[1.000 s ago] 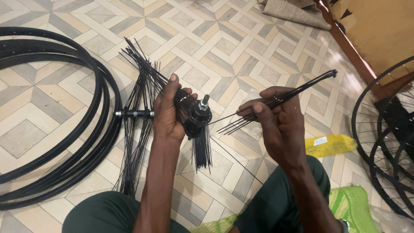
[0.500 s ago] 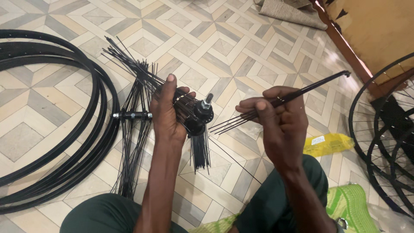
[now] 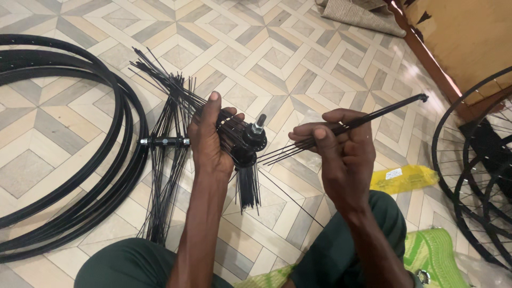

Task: The person inserts bicycle spokes into the hub flange holes one by one, holding the hub in the left hand and feeding spokes with the right hand. The person occasionally rotates the hub to access different holes and continues inserting spokes throughout the clip.

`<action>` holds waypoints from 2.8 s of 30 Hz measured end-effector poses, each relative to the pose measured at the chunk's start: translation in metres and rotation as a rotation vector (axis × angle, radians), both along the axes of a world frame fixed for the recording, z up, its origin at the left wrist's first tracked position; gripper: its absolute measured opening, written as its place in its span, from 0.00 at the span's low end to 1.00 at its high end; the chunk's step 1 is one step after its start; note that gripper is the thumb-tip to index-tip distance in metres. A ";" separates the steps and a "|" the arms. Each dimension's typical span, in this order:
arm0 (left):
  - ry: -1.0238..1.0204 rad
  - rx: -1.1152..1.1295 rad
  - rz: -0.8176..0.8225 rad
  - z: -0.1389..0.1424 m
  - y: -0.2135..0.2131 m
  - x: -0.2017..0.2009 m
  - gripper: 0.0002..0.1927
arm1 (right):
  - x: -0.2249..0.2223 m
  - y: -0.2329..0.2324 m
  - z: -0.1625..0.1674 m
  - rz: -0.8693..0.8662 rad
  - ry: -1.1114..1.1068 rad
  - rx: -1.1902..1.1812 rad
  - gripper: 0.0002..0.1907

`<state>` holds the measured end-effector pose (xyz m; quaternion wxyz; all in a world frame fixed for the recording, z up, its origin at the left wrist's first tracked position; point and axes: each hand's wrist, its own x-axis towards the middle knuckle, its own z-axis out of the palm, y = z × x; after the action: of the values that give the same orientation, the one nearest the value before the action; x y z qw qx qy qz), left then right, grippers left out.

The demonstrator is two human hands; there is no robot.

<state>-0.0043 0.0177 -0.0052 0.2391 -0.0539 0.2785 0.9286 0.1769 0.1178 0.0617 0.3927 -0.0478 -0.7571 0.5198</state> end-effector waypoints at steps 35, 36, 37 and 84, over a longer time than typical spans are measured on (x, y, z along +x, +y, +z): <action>-0.066 0.170 0.090 -0.004 0.004 0.001 0.09 | 0.009 0.012 0.014 0.028 -0.013 -0.004 0.09; -0.067 0.174 0.088 -0.004 0.003 0.001 0.09 | 0.010 0.012 0.015 0.029 -0.010 -0.019 0.09; -0.069 0.169 0.089 -0.004 0.003 0.001 0.09 | 0.011 0.012 0.015 0.025 -0.019 -0.010 0.09; 0.136 0.069 0.040 -0.005 0.008 0.010 0.12 | 0.000 0.006 0.042 -0.092 0.001 0.059 0.08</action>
<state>0.0061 0.0257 -0.0102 0.2027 0.0119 0.2606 0.9439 0.1773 0.1241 0.1037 0.4178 -0.0707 -0.7689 0.4788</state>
